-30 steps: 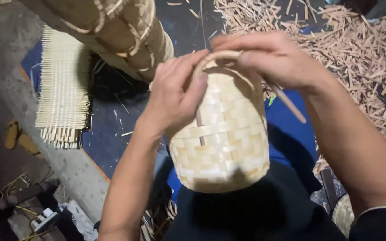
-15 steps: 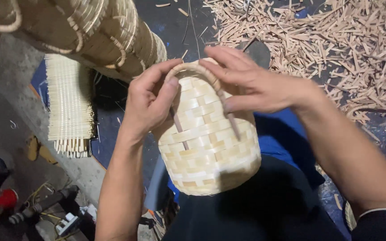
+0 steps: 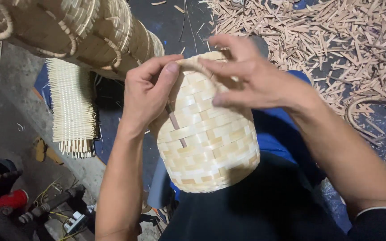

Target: The person sits on the workshop floor with a woven bamboo basket on their lap and threads the ends of a curved bamboo handle into the basket's weave. They press the handle ends into the woven strips, rotate the basket to work from different sides, and press the weave tight around the handle.

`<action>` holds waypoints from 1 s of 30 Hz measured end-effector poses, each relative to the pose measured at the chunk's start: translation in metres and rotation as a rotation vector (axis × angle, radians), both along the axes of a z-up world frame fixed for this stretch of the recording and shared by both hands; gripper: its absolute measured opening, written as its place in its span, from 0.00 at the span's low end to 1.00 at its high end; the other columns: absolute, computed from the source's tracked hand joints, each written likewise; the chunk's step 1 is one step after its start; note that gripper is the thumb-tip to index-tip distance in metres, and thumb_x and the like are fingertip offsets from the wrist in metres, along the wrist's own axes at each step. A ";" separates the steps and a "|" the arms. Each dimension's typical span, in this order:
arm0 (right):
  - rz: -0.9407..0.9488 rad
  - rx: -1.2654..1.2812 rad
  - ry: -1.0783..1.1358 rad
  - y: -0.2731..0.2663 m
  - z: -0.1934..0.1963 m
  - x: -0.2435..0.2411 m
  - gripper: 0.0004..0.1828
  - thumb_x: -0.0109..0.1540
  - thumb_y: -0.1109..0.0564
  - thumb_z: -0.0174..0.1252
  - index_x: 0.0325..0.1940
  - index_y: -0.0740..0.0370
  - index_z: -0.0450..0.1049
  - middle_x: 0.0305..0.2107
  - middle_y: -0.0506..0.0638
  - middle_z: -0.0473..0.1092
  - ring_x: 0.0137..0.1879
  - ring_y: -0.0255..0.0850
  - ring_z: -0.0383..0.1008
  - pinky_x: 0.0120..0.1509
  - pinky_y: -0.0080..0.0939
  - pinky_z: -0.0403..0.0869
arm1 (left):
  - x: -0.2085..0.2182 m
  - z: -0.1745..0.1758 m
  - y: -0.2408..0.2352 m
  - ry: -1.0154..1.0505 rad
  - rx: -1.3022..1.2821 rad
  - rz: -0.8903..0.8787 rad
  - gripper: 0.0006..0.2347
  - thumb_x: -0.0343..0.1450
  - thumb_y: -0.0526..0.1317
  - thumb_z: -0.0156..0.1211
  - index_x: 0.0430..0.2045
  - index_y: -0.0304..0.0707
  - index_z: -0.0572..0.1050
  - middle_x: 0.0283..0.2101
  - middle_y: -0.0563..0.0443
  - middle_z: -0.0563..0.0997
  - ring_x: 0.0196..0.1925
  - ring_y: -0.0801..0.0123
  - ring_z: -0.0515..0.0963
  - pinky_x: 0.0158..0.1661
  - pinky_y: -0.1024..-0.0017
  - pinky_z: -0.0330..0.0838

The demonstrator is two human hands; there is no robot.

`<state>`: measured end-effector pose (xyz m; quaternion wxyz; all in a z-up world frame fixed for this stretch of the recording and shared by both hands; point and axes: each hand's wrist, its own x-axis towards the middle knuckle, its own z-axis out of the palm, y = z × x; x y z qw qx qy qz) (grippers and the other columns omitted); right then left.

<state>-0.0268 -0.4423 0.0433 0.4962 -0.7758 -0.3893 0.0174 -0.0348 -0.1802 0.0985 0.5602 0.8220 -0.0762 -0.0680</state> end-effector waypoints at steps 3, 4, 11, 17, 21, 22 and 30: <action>-0.177 -0.271 -0.138 -0.004 0.033 0.004 0.39 0.53 0.41 0.74 0.67 0.51 0.74 0.53 0.63 0.71 0.61 0.57 0.68 0.65 0.58 0.68 | -0.004 0.002 -0.006 -0.157 0.035 -0.044 0.13 0.79 0.41 0.55 0.50 0.30 0.81 0.38 0.55 0.84 0.39 0.81 0.78 0.40 0.78 0.75; -0.175 -0.273 -0.145 0.000 0.034 0.001 0.39 0.53 0.41 0.74 0.67 0.51 0.74 0.53 0.63 0.71 0.61 0.57 0.68 0.65 0.58 0.68 | -0.002 0.003 -0.006 -0.164 0.033 -0.040 0.13 0.79 0.41 0.55 0.50 0.30 0.81 0.38 0.55 0.84 0.39 0.81 0.78 0.40 0.78 0.75; -0.382 -0.177 -0.368 0.040 0.027 -0.012 0.12 0.68 0.56 0.62 0.52 0.65 0.73 0.28 0.57 0.75 0.29 0.50 0.78 0.33 0.47 0.75 | 0.006 -0.002 0.006 0.026 -0.120 -0.158 0.21 0.81 0.46 0.40 0.51 0.28 0.79 0.42 0.49 0.84 0.42 0.75 0.79 0.46 0.74 0.76; -0.378 0.018 -0.377 0.066 0.033 -0.001 0.11 0.68 0.59 0.61 0.51 0.66 0.71 0.28 0.56 0.75 0.33 0.51 0.79 0.36 0.47 0.76 | 0.016 -0.016 0.028 0.150 -0.434 -0.284 0.23 0.81 0.43 0.35 0.53 0.18 0.74 0.53 0.35 0.81 0.56 0.58 0.80 0.61 0.64 0.71; -0.332 0.096 -0.478 0.075 0.034 0.013 0.10 0.69 0.60 0.61 0.50 0.66 0.70 0.30 0.57 0.75 0.33 0.50 0.79 0.37 0.45 0.76 | 0.016 -0.023 0.037 0.250 -0.667 -0.275 0.23 0.79 0.42 0.33 0.57 0.16 0.69 0.60 0.29 0.76 0.66 0.49 0.74 0.71 0.57 0.63; -0.330 0.095 -0.483 0.076 0.036 0.015 0.10 0.69 0.60 0.61 0.50 0.66 0.70 0.30 0.57 0.75 0.33 0.50 0.79 0.37 0.45 0.76 | 0.015 -0.023 0.037 0.245 -0.669 -0.275 0.23 0.79 0.42 0.33 0.57 0.16 0.69 0.60 0.29 0.76 0.66 0.49 0.74 0.71 0.57 0.63; -0.247 0.084 -0.574 0.070 0.033 0.015 0.11 0.67 0.63 0.61 0.52 0.67 0.69 0.32 0.56 0.75 0.36 0.50 0.79 0.39 0.46 0.77 | 0.014 -0.040 0.038 0.192 -0.641 -0.304 0.24 0.80 0.42 0.32 0.57 0.14 0.70 0.59 0.28 0.76 0.65 0.49 0.76 0.70 0.56 0.65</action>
